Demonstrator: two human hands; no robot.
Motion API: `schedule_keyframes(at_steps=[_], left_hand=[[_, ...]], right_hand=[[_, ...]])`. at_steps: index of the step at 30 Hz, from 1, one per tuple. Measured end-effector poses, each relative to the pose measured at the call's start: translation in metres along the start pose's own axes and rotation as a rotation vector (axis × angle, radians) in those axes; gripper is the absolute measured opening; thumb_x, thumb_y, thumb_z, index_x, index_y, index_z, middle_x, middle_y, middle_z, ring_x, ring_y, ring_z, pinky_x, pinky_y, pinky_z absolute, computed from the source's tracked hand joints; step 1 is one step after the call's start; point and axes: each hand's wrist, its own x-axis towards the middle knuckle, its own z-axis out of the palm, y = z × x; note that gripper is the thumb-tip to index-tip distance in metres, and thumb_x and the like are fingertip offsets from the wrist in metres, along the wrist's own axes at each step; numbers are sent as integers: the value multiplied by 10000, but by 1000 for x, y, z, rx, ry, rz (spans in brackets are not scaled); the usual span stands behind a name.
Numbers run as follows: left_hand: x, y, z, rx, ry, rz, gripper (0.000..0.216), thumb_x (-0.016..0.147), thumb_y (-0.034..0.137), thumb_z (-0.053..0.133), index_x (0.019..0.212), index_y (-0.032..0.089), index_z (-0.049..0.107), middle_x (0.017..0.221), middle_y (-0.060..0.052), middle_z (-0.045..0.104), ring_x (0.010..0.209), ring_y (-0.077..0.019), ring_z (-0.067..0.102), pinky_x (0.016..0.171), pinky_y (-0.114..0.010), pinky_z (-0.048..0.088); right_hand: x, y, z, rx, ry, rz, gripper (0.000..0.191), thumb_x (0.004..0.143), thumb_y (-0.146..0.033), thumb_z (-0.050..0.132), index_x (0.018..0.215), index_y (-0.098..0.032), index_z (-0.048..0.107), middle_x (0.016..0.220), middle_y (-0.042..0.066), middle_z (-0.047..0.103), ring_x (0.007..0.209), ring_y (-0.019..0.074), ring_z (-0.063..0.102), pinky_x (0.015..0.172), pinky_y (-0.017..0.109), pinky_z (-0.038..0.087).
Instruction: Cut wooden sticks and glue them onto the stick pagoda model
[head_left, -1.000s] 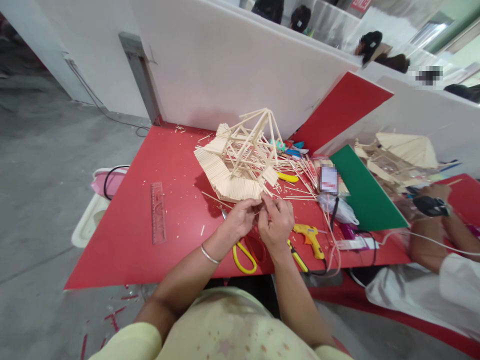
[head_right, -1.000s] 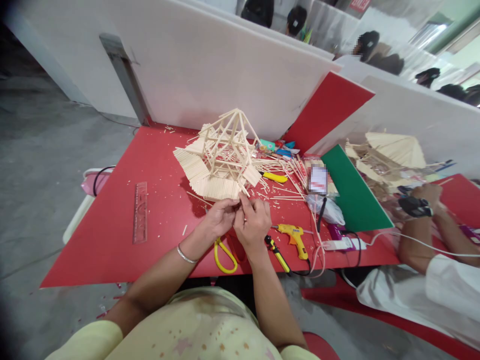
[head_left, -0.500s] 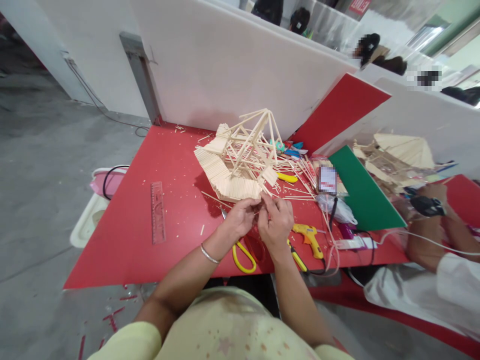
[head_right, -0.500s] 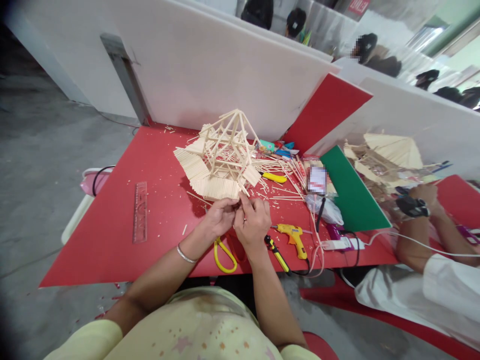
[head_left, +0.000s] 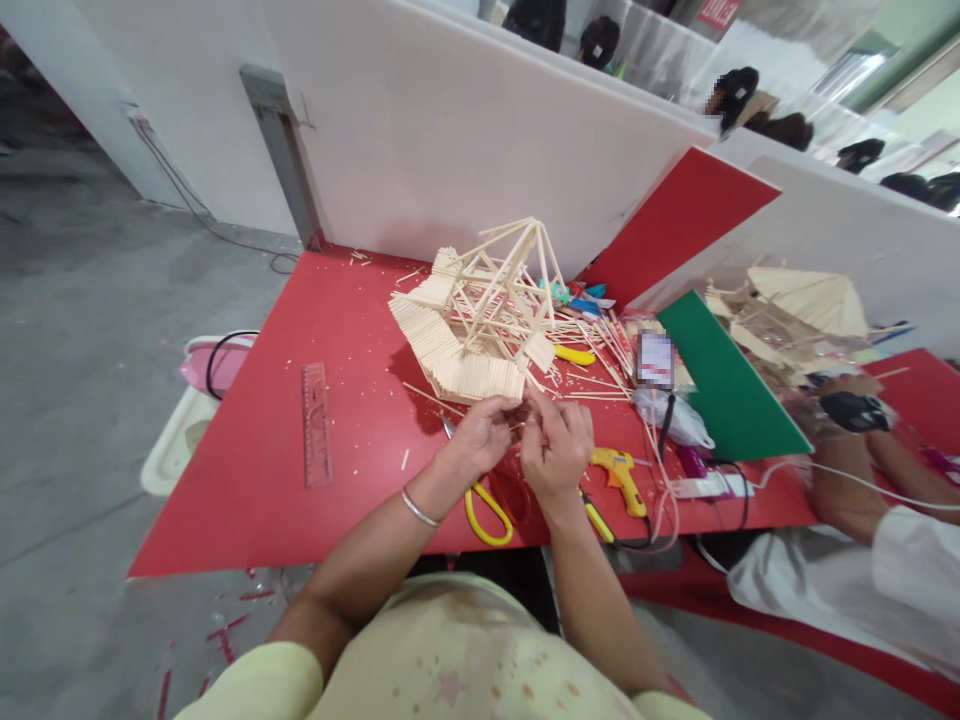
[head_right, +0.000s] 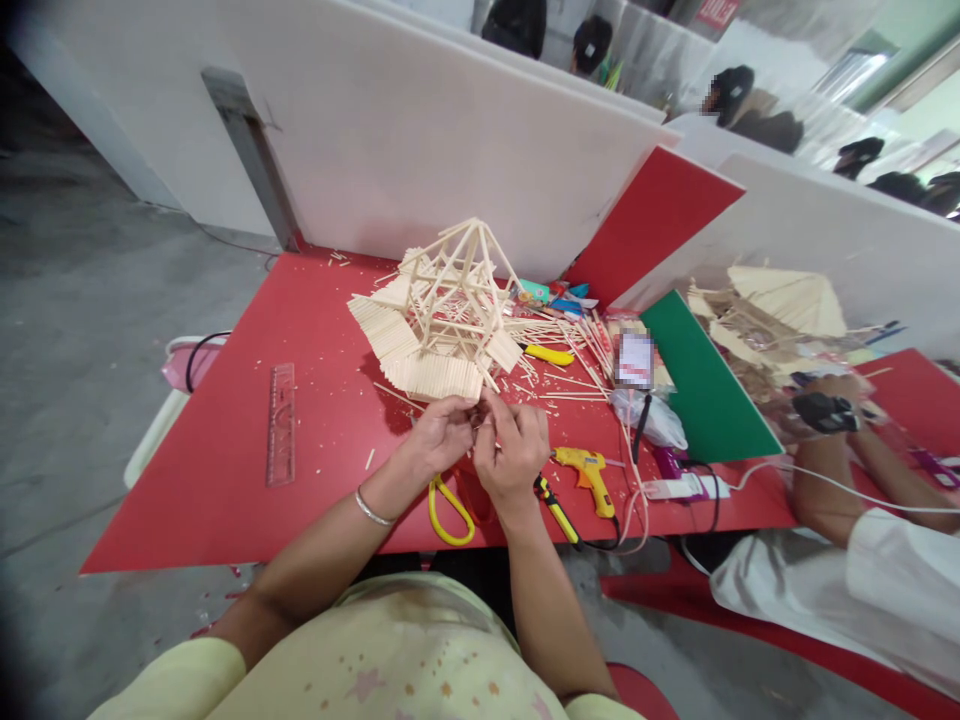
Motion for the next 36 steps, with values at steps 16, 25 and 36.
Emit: schedule_keyframes(at_steps=[16,25,36], left_hand=[[-3,5,0,43,-26,-6,208,726,236,644,892,136,719,829,-90,727,707,-171,639,669,-290,474],[1,3,-2,5,-41,34,151,701,226,686,833,158,709,764,-45,721,746,-198,671,794,-338,494],[0,3,3,-12,-41,58,128,677,173,697,798,140,720,777,-37,723,727,-170,655,789,-314,503]], right_hand=[[1,-4,-22,3,-45,-27,422,896,-176,520,1290,-251,653,881,57,577,834,200,523,808,368,448],[9,-6,-8,-53,-148,-16,450,897,-173,500,1321,-232,637,953,79,578,927,225,497,880,391,419],[8,-5,-5,-61,-146,-6,440,903,-176,503,1315,-250,641,938,70,574,911,219,486,863,379,408]])
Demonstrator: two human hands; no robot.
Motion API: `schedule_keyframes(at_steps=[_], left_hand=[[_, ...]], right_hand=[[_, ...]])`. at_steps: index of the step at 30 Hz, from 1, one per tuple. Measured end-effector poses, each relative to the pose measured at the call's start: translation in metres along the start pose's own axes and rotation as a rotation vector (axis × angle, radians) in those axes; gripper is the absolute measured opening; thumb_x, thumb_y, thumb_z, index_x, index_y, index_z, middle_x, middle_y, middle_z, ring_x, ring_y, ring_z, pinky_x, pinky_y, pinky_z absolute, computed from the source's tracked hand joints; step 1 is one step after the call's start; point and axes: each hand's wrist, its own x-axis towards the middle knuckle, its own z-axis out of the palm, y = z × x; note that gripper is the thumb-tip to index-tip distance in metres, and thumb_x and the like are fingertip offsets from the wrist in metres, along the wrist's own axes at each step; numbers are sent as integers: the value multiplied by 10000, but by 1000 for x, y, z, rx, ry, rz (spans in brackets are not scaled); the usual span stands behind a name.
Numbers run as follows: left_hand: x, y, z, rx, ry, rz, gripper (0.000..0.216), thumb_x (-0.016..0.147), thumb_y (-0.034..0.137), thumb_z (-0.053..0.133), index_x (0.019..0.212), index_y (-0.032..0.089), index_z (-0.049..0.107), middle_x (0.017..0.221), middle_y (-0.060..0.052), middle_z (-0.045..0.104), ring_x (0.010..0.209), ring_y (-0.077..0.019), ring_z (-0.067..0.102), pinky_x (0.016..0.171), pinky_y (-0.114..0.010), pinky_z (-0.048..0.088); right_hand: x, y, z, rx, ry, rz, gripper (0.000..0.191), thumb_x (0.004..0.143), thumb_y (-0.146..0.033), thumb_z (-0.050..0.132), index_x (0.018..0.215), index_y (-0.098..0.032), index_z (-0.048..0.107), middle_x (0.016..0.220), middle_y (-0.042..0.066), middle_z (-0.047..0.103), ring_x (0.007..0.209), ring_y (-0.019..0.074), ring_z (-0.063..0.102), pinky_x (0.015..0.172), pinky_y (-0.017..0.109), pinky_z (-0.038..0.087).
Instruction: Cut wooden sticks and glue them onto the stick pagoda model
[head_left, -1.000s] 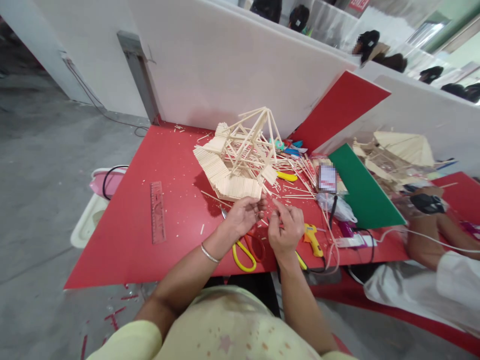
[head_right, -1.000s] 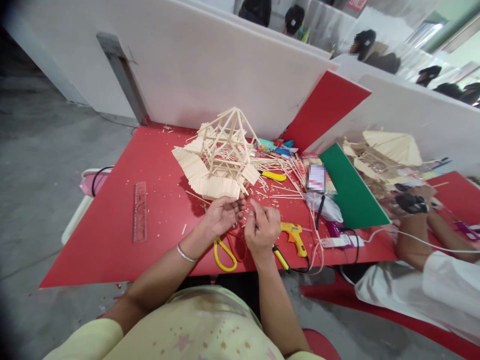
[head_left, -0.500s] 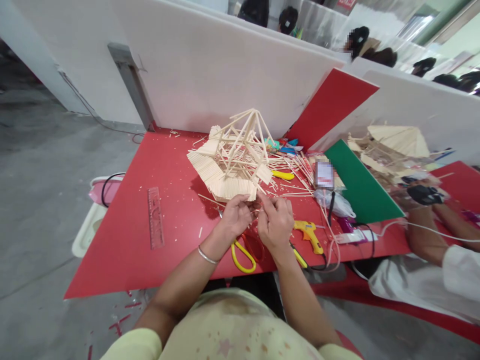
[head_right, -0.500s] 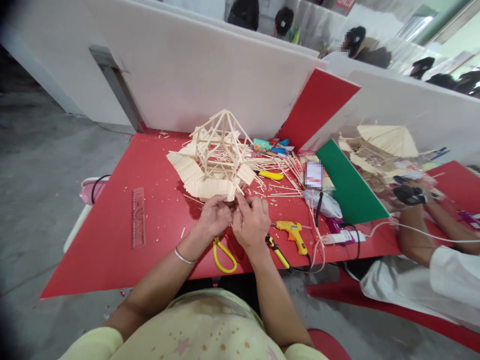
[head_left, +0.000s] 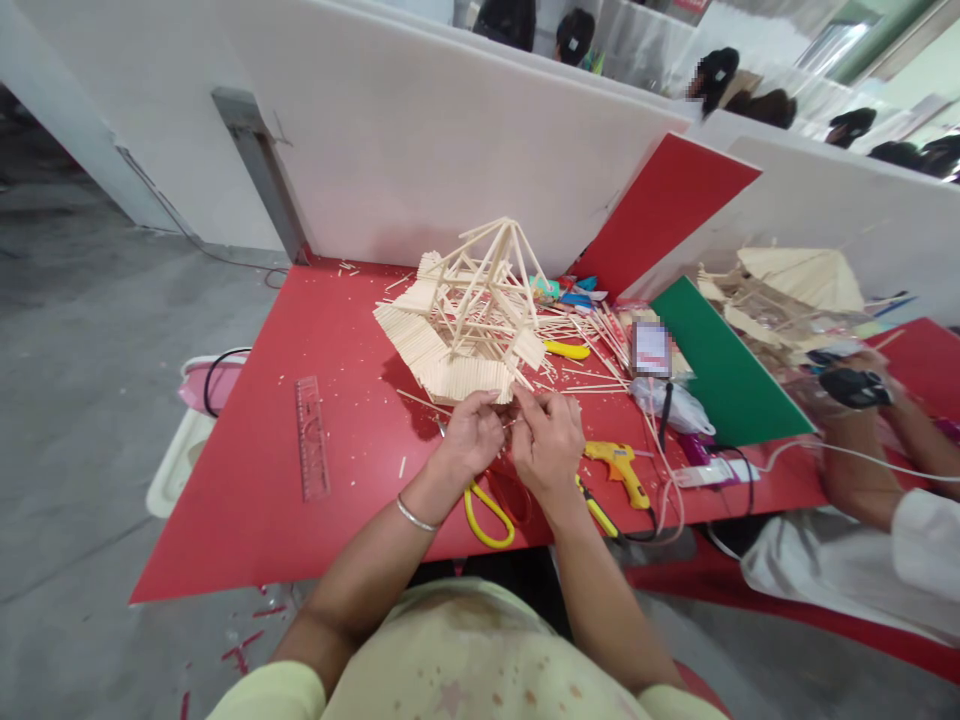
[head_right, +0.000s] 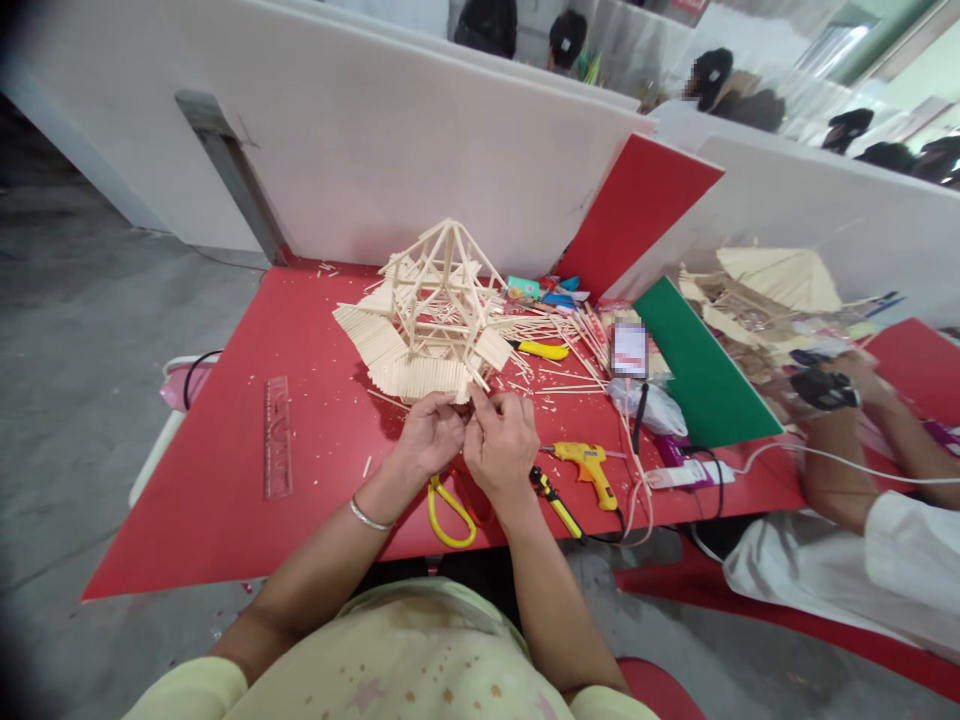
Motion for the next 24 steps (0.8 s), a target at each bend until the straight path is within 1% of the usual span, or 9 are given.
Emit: schedule_keyframes(at_steps=[6,13,17,24], left_hand=[[2,-3,-2,47,50,-16,135,621,82,690,746,130,707,731,-19,699,677,-127,612,753,-270,476],[1,-3,3,53,61,-8,83,639,101,700,716,129,700,698,-13,683,665,-123,602,737,-267,464],[0,-2,6,61,77,-7,95,632,88,696,717,131,691,701,-11,678,673,-122,600,757,-268,458],[1,-3,4,58,76,-4,90,627,83,686,704,128,696,695,-18,679,673,-124,596,763,-268,457]], right_hand=[[0,0,2,0,5,5,428,904,-189,521,1308,-249,647,939,69,580,913,217,493,878,379,412],[0,0,1,0,0,5,427,921,-194,507,1325,-252,633,937,69,577,910,217,499,889,386,413],[0,-1,2,7,15,2,429,910,-186,508,1314,-250,640,937,72,574,913,216,497,890,390,416],[1,0,2,15,7,6,454,892,-173,519,1322,-266,633,942,68,569,921,215,498,887,390,423]])
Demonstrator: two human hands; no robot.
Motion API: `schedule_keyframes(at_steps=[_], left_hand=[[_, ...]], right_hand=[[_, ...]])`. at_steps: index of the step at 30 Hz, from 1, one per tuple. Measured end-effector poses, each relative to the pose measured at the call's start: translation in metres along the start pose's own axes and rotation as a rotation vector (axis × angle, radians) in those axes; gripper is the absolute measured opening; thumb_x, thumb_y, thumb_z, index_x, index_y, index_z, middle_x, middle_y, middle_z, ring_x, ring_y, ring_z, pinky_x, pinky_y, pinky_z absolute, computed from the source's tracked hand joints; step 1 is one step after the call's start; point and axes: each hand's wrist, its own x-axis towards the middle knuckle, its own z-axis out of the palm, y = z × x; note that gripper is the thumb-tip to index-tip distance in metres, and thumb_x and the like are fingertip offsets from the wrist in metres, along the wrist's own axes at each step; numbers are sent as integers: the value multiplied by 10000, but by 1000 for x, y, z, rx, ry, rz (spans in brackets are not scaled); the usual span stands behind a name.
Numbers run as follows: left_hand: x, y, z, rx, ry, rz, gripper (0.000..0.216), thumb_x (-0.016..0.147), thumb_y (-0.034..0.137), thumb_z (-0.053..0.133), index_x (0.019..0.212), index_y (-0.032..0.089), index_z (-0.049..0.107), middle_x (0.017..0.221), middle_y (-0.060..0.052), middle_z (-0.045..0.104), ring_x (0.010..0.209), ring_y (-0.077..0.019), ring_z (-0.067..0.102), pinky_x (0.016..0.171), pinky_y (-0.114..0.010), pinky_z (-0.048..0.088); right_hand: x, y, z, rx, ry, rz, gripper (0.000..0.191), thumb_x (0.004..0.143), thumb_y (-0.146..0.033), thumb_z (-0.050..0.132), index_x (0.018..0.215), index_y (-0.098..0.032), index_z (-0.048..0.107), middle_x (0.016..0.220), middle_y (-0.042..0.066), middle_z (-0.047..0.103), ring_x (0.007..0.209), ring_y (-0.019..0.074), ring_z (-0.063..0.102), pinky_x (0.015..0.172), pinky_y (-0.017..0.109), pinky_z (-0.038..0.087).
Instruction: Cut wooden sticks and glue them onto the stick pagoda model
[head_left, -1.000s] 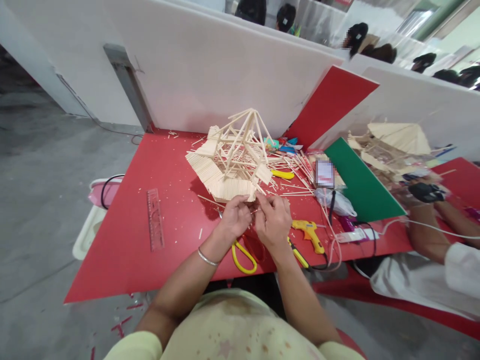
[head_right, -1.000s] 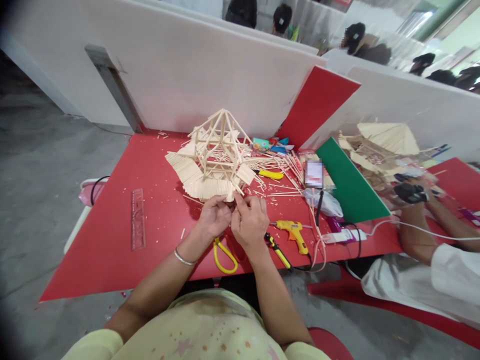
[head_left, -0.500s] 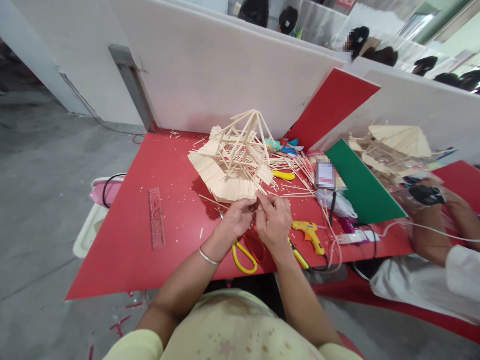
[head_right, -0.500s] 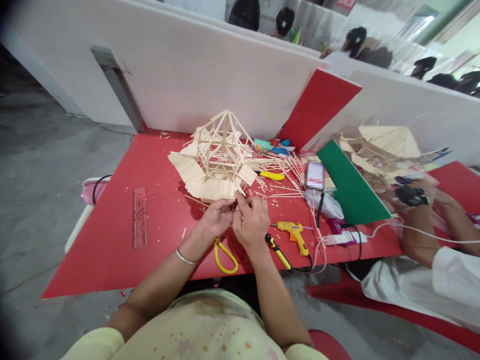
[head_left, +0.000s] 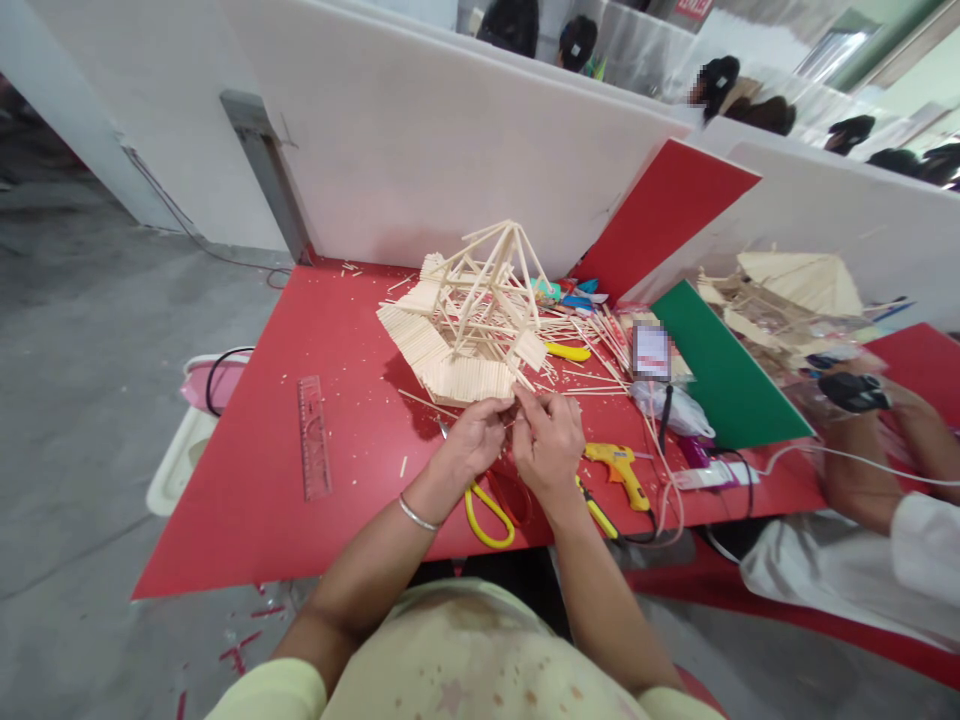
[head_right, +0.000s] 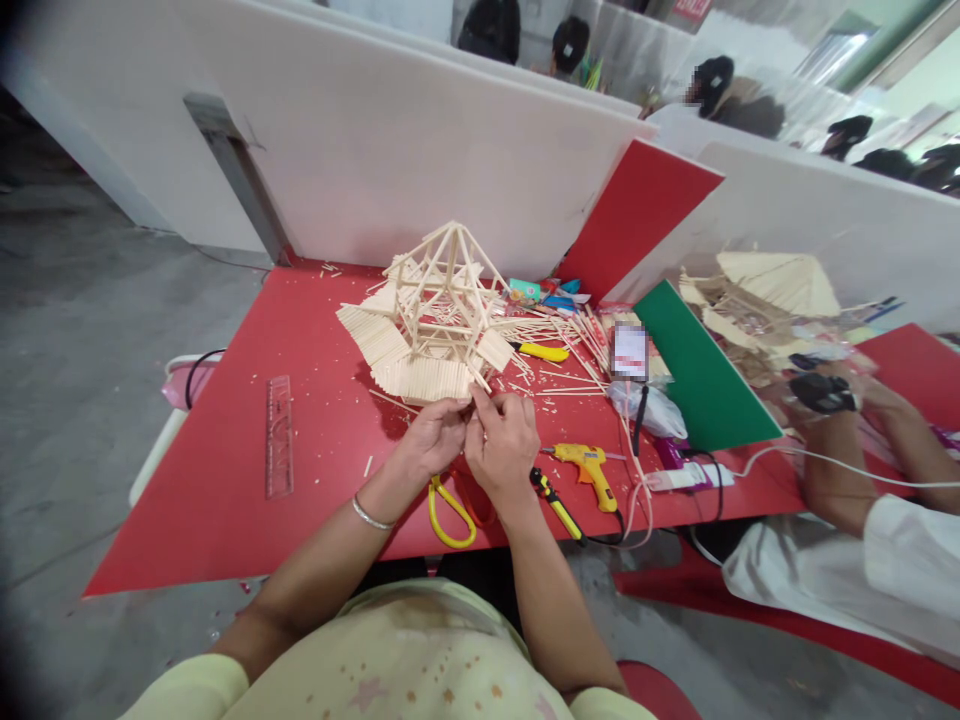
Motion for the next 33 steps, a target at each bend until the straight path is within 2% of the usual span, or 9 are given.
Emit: schedule_keyframes(at_steps=[33], left_hand=[[-1,1,1,-15,8,-11,107,623,79,680,716,129,697,687,-14,675,667,-126,597,735,-265,466]], right_hand=[[0,-1,0,-28,-20,15,407,931,-210,493,1305,-242,649,956,76,595,926,217,511,901,378,421]])
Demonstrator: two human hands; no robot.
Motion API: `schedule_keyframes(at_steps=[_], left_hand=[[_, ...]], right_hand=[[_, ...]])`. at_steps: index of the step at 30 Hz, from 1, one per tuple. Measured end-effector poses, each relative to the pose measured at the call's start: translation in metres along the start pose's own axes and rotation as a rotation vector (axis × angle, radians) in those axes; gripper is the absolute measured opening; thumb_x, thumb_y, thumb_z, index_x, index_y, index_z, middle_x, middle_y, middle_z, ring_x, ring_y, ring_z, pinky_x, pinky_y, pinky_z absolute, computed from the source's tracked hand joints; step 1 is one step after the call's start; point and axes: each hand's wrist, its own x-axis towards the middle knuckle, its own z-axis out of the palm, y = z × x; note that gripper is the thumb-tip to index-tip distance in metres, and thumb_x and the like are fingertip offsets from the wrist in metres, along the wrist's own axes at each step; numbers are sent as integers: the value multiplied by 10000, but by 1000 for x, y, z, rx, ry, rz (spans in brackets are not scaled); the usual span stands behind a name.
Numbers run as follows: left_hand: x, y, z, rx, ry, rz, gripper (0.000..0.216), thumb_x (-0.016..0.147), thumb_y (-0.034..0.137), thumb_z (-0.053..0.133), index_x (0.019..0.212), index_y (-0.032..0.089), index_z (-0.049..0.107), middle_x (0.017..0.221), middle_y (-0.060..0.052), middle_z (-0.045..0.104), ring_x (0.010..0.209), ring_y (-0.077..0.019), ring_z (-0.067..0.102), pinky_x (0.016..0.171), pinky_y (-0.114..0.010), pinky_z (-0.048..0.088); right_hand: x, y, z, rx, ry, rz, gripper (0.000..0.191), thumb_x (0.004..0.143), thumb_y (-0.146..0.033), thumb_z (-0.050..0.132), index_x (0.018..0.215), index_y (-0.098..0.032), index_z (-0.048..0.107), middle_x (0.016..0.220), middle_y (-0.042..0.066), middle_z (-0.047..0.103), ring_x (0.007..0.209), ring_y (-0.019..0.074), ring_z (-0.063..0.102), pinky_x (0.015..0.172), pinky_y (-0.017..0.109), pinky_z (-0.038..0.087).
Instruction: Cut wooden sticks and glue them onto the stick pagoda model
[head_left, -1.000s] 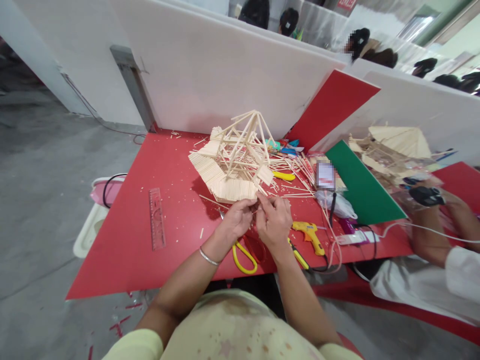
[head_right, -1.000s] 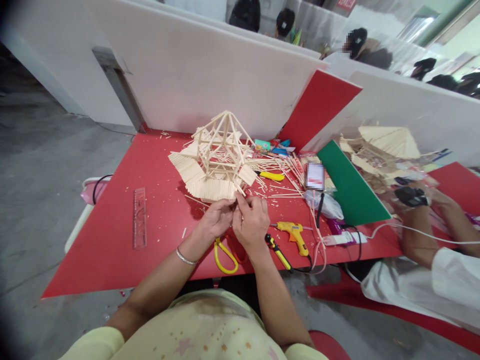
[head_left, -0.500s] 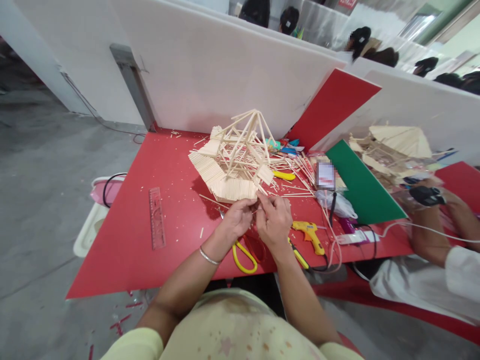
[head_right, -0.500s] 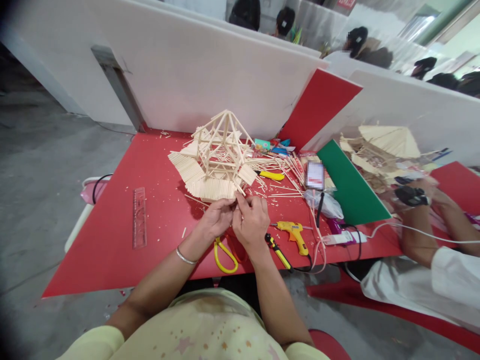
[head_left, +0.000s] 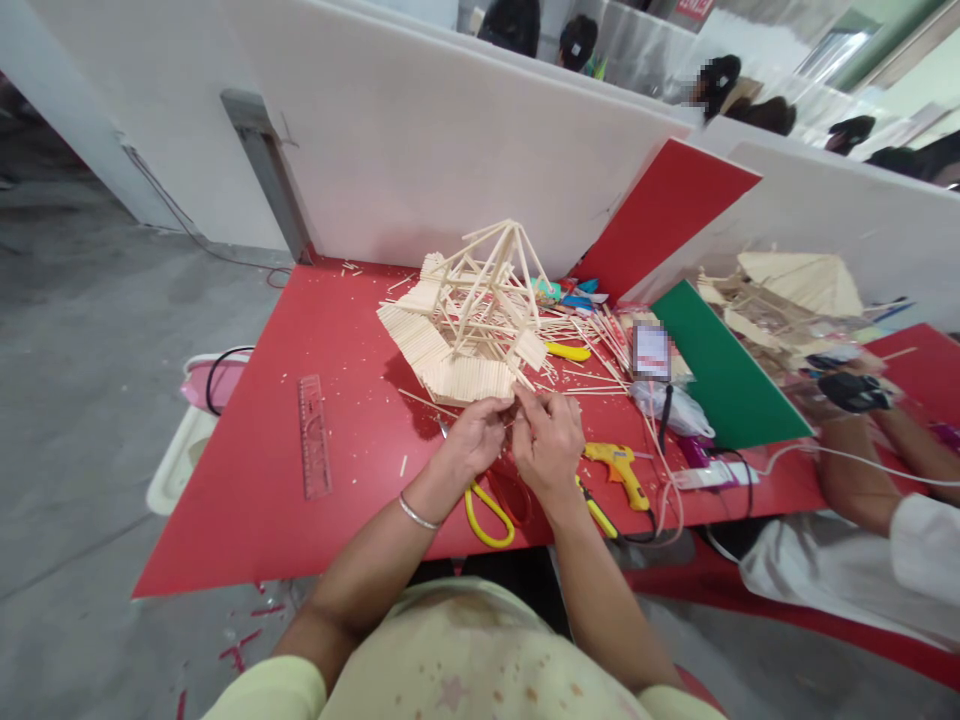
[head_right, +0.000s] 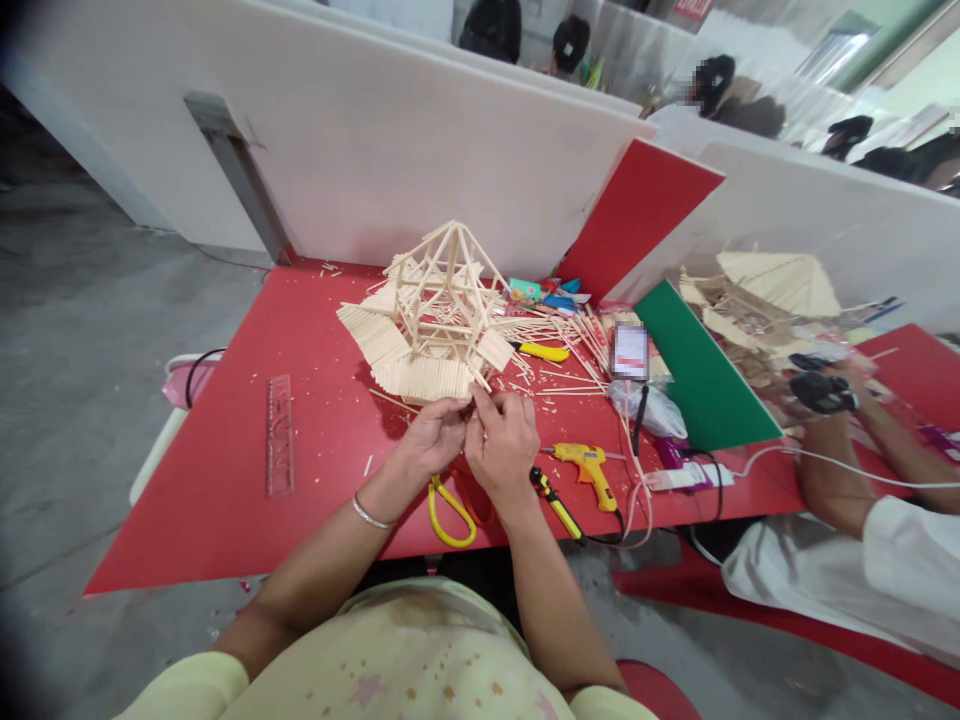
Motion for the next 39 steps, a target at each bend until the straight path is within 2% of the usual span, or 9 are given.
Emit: schedule_keyframes(at_steps=[22,33,39], left_hand=[[2,-1,-3,35,-12,11,107,611,94,688,709,136,675,688,-9,667,657,-122,592,763,-278,471],[3,-2,-5,23,-37,9,140,619,98,701,755,130,697,743,-11,694,702,-130,614,813,-285,469],[1,1,-5,1,-56,-5,138,645,121,698,783,129,704,768,-24,702,719,-136,623,789,-291,479]], right_hand=[[-1,0,1,3,-1,8,417,926,-208,496,1315,-253,641,955,75,583,924,216,497,892,376,419],[-1,1,2,4,7,3,438,909,-193,498,1321,-256,632,965,73,582,932,217,496,900,378,414],[-2,-1,-1,12,-4,19,427,920,-215,480,1319,-235,631,944,81,582,932,226,508,903,389,413]])
